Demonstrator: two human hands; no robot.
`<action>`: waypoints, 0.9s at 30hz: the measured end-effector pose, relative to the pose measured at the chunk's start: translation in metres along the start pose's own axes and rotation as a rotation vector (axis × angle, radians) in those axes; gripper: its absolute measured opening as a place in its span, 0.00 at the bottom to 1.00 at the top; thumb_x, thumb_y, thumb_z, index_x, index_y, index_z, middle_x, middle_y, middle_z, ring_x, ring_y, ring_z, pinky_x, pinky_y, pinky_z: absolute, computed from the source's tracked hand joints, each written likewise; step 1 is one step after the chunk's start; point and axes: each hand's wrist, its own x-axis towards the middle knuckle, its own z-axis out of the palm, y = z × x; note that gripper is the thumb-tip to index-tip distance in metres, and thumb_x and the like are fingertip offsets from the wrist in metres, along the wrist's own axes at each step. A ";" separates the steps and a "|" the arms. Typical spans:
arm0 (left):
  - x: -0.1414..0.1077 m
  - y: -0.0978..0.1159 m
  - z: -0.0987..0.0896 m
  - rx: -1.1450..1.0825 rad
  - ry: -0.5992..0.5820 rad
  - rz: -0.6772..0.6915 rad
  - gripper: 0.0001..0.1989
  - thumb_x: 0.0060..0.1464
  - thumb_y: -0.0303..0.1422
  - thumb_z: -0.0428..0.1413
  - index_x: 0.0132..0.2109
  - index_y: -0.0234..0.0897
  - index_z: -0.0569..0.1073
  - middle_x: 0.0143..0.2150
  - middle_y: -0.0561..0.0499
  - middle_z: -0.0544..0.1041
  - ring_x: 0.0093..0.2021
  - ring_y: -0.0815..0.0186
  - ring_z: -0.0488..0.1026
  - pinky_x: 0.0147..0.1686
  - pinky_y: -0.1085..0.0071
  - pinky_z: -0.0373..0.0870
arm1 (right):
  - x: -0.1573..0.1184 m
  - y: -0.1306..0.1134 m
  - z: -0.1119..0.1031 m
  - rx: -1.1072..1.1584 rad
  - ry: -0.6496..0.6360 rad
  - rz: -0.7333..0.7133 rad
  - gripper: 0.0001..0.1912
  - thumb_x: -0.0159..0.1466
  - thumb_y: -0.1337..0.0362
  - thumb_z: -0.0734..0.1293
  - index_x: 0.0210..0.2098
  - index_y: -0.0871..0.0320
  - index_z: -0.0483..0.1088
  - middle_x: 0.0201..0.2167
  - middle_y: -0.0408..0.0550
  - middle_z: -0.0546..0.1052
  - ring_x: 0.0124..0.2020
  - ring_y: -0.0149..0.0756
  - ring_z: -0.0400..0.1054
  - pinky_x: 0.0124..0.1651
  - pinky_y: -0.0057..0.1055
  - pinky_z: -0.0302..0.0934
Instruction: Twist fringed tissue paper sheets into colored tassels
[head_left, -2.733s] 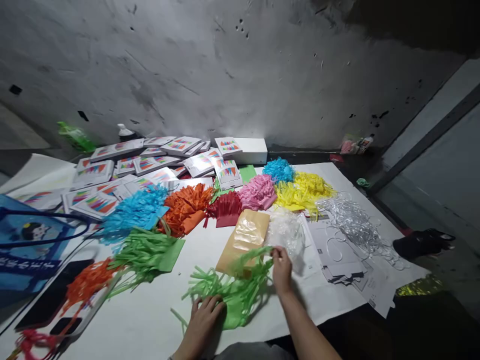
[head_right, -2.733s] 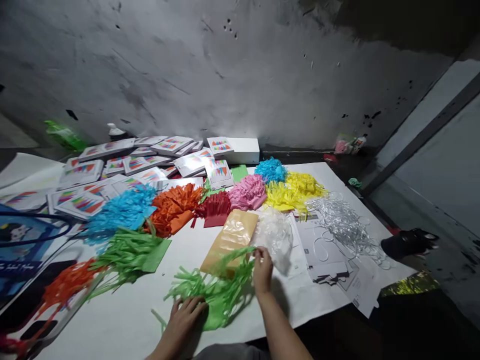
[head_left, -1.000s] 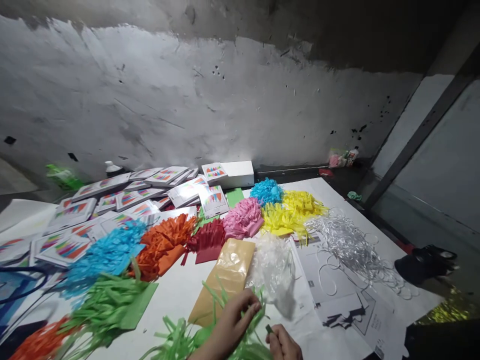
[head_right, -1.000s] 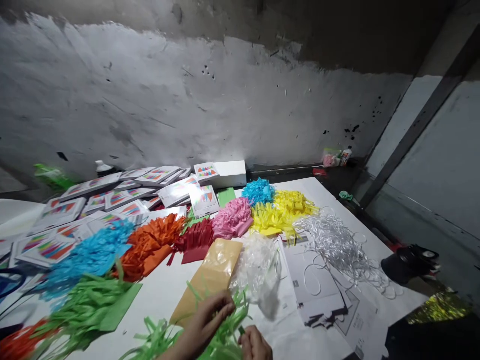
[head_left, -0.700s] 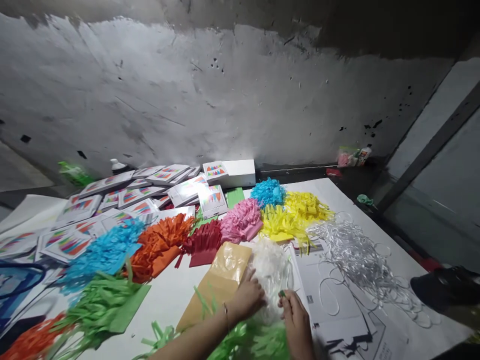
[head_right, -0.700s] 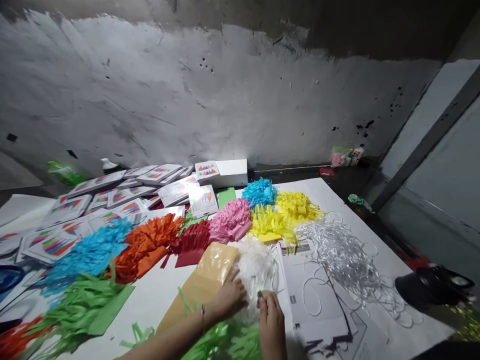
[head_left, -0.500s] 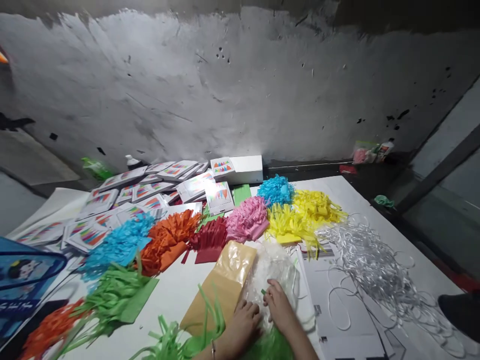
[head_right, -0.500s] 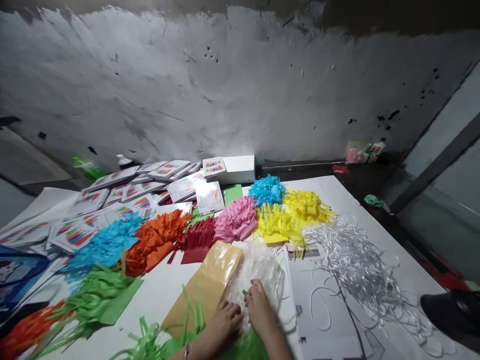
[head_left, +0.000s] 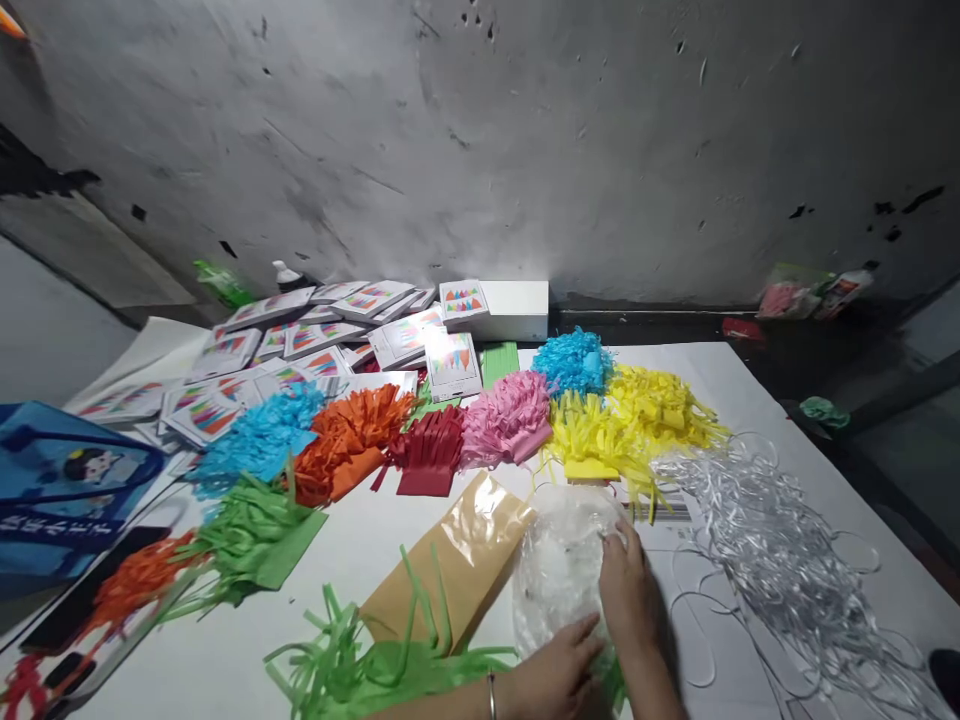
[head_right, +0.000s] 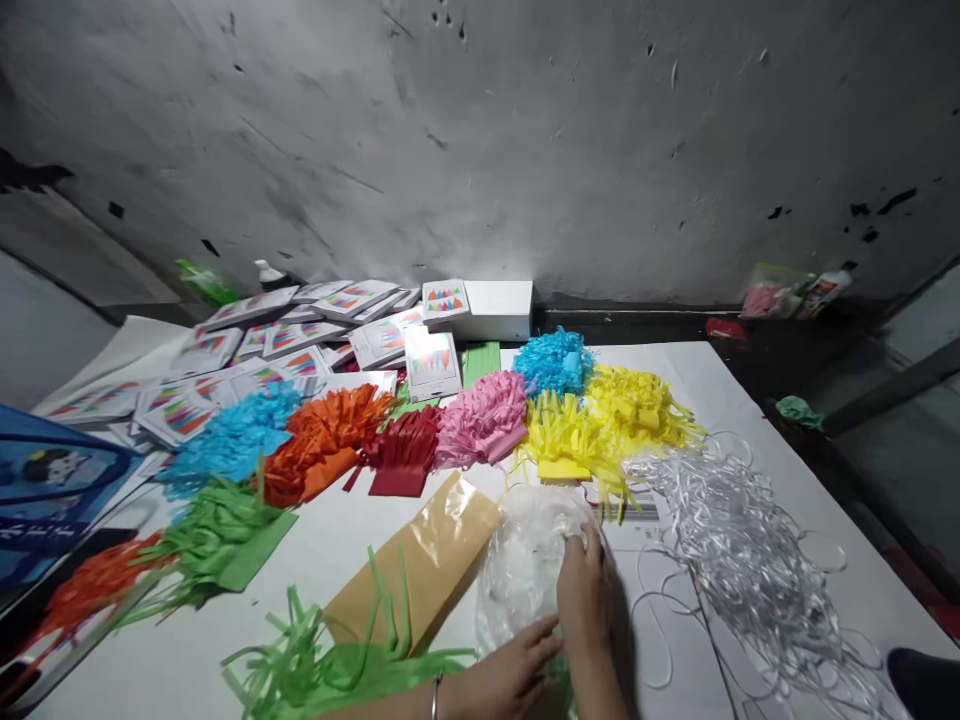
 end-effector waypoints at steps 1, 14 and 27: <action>0.002 0.004 -0.003 0.005 -0.004 0.005 0.18 0.59 0.32 0.54 0.56 0.38 0.73 0.60 0.40 0.74 0.57 0.55 0.73 0.56 0.63 0.71 | -0.006 -0.003 -0.006 -0.020 -0.033 -0.005 0.19 0.70 0.70 0.53 0.48 0.58 0.74 0.59 0.58 0.71 0.54 0.46 0.71 0.52 0.36 0.62; 0.063 -0.045 -0.082 0.223 0.083 -0.274 0.10 0.64 0.34 0.56 0.49 0.34 0.74 0.49 0.46 0.77 0.48 0.59 0.75 0.49 0.56 0.73 | -0.053 0.015 -0.011 -0.011 -0.527 0.053 0.19 0.68 0.76 0.55 0.38 0.57 0.76 0.37 0.52 0.82 0.39 0.40 0.78 0.37 0.29 0.61; 0.105 -0.019 -0.045 0.421 -0.109 -0.144 0.10 0.64 0.34 0.57 0.48 0.33 0.75 0.47 0.47 0.77 0.45 0.60 0.77 0.47 0.57 0.76 | -0.053 0.016 -0.020 0.012 -0.535 0.170 0.20 0.70 0.74 0.52 0.42 0.59 0.74 0.41 0.54 0.82 0.44 0.43 0.77 0.39 0.30 0.60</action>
